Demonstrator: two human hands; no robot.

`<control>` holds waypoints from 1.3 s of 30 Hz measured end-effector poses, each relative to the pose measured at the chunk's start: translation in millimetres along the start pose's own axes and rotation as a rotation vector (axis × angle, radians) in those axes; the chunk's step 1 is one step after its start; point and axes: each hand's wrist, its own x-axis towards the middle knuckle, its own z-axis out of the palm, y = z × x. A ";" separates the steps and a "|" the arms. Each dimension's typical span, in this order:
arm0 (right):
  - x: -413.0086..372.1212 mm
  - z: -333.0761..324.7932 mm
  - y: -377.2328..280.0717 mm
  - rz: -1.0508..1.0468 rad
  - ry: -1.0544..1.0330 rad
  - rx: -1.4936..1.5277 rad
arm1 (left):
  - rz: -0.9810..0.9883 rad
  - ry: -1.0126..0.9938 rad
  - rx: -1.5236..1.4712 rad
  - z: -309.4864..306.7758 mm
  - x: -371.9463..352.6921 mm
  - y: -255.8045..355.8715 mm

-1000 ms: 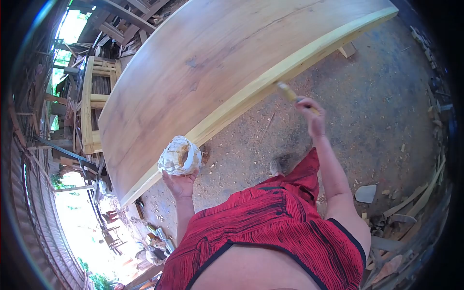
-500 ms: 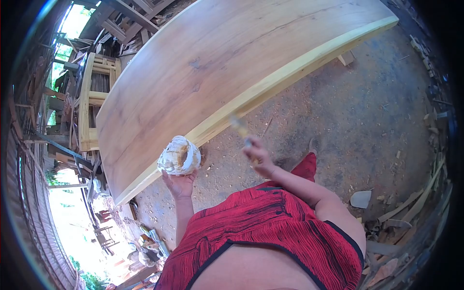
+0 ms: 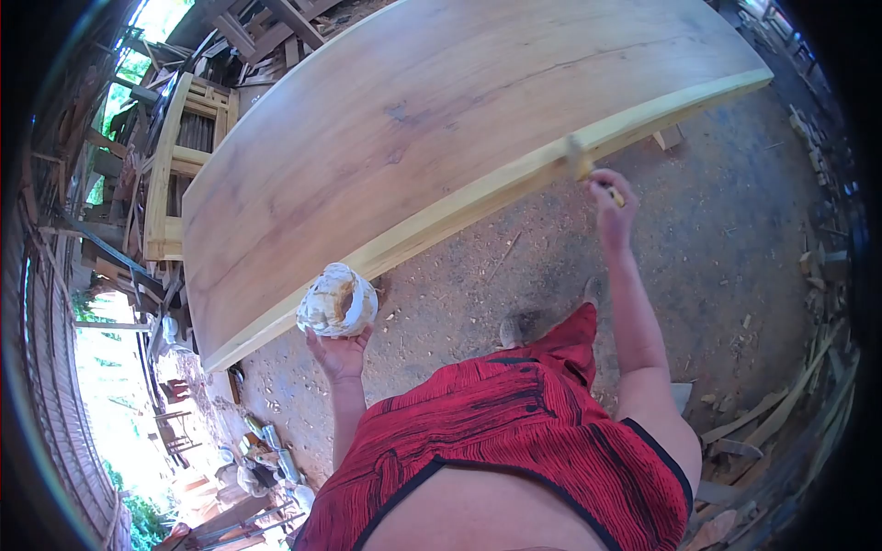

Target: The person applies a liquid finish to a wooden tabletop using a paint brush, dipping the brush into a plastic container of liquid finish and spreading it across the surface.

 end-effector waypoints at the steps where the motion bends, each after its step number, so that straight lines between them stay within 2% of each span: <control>1: 10.1 2.4 -4.9 -0.007 -0.003 -0.004 | 0.001 -0.011 0.008 -0.7 0.4 1.0; 3: 26.3 6.9 -20.0 -0.422 0.135 -0.392 | 0.008 -0.021 0.008 -3.2 1.5 1.6; 4: 28.1 13.6 -19.3 -0.431 0.130 -0.393 | 0.007 -0.004 -0.008 -5.6 2.6 0.8; 6: 24.7 38.5 -6.9 -0.380 0.014 -0.712 | 0.012 0.010 -0.035 -4.6 1.7 0.1; 9: -17.4 85.8 3.1 -0.563 -0.246 -0.794 | 0.031 0.030 -0.037 1.4 -0.4 1.6; 11: -57.3 122.4 0.3 -0.519 -0.507 -0.746 | 0.042 0.015 -0.038 -6.8 -1.8 2.3; 12: -82.2 137.8 -33.4 -0.303 -0.613 -0.598 | 0.044 0.014 -0.046 -7.8 -3.4 3.4; 13: -98.0 152.4 -13.1 -0.555 -0.771 -0.626 | 0.045 0.059 -0.045 -7.2 -4.8 5.6; 15: -122.8 177.3 -32.2 -0.491 -0.951 -0.538 | 0.052 0.104 -0.056 -6.1 -5.7 8.7; 16: -122.0 188.8 -33.5 -0.501 -0.956 -0.541 | 0.063 0.111 -0.057 -6.0 -5.7 9.6; 18: -107.5 210.2 -33.5 -0.004 -0.972 0.004 | 0.079 0.120 -0.066 -6.3 -3.6 12.3; 20: -71.0 209.1 -43.0 0.556 -0.818 0.291 | 0.089 0.108 -0.077 -7.1 -0.7 12.8; 22: -24.9 194.3 -32.2 0.543 -0.615 0.179 | 0.089 0.083 -0.108 -12.4 5.0 11.8; 24: 32.5 156.1 -21.4 0.497 -0.482 0.100 | 0.095 0.060 -0.139 -13.6 9.3 10.0; 26: 89.0 110.2 -14.5 0.428 -0.258 0.062 | 0.072 0.083 -0.179 -10.6 14.7 9.8; 28: 140.0 63.6 -8.7 0.219 -0.151 -0.014 | 0.086 0.074 -0.177 -0.7 20.3 9.5; 30: 189.9 33.9 21.8 -0.119 0.007 -0.337 | 0.096 0.074 -0.164 6.3 24.3 9.8; 31: 193.8 36.4 27.7 -0.110 0.000 -0.336 | 0.092 0.090 -0.150 10.5 27.4 9.5; 33: 207.0 41.8 36.4 -0.417 0.156 -0.914 | 0.093 0.100 -0.127 22.6 38.7 9.7; 34: 208.5 53.0 50.6 -0.352 0.124 -0.942 | 0.091 0.098 -0.146 28.6 43.9 9.6; 36: 178.5 93.0 49.9 -0.418 -0.028 -0.881 | 0.088 0.100 -0.161 39.5 57.9 10.9; 37: 160.2 116.8 47.8 -0.518 -0.075 -0.885 | 0.094 0.089 -0.149 44.9 66.1 11.4; 38: 142.0 141.2 47.5 -0.653 -0.172 -0.755 | 0.099 0.081 -0.137 49.7 73.7 12.4; 39: 116.0 160.9 34.5 -0.570 -0.389 -0.748 | 0.098 0.095 -0.135 57.5 80.6 13.7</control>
